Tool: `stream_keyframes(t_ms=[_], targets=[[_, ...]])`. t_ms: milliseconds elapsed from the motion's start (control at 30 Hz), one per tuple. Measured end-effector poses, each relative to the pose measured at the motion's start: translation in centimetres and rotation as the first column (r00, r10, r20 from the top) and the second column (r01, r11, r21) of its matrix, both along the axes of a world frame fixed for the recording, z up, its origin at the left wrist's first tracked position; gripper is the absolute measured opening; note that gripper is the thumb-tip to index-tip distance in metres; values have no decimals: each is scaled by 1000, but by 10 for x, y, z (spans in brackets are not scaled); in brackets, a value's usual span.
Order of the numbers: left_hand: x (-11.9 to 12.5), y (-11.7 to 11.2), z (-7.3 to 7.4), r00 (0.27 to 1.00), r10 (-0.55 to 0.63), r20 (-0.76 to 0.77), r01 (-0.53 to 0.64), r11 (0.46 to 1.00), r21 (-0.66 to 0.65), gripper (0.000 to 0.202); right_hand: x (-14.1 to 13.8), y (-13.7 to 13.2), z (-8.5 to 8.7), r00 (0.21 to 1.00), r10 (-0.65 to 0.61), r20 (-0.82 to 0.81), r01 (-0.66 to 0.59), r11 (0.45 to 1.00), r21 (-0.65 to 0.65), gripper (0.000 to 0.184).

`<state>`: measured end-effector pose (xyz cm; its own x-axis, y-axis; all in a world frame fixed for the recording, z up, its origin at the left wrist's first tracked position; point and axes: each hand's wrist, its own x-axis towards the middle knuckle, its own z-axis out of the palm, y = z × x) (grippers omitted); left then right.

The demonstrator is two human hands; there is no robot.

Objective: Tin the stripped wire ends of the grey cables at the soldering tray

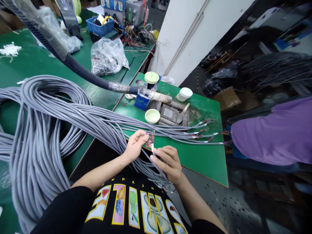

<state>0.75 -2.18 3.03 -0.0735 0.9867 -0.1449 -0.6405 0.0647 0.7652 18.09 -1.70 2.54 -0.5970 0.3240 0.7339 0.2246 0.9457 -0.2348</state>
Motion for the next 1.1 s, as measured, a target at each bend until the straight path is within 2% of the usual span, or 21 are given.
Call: stream_keyframes(t_ms=[300, 433, 533, 633, 767, 1100], targets=[[0, 0, -5, 999, 37, -39, -35, 998, 50, 32, 0, 0, 0, 1000, 13, -1, -13, 1000, 12, 31], [1, 1, -3, 1000, 23, 9, -23, 1000, 5, 30, 0, -1, 1, 1000, 9, 3, -9, 1000, 10, 30], [2, 1, -1, 994, -31, 109, 37, 998, -53, 27, 0, -1, 1, 1000, -11, -10, 12, 1000, 18, 30], [1, 0, -3, 971, -131, 201, 147, 987, -67, 24, 0, -2, 1, 1000, -15, -27, 16, 1000, 26, 30], [1, -3, -5, 930, -269, 250, 286, 958, -35, 36, -1, -4, 4, 999, -16, -35, 18, 999, 34, 29], [6, -4, -6, 934, -276, 227, 301, 950, -82, 36, 3, -7, 8, 999, -32, -18, 33, 998, 50, 30]])
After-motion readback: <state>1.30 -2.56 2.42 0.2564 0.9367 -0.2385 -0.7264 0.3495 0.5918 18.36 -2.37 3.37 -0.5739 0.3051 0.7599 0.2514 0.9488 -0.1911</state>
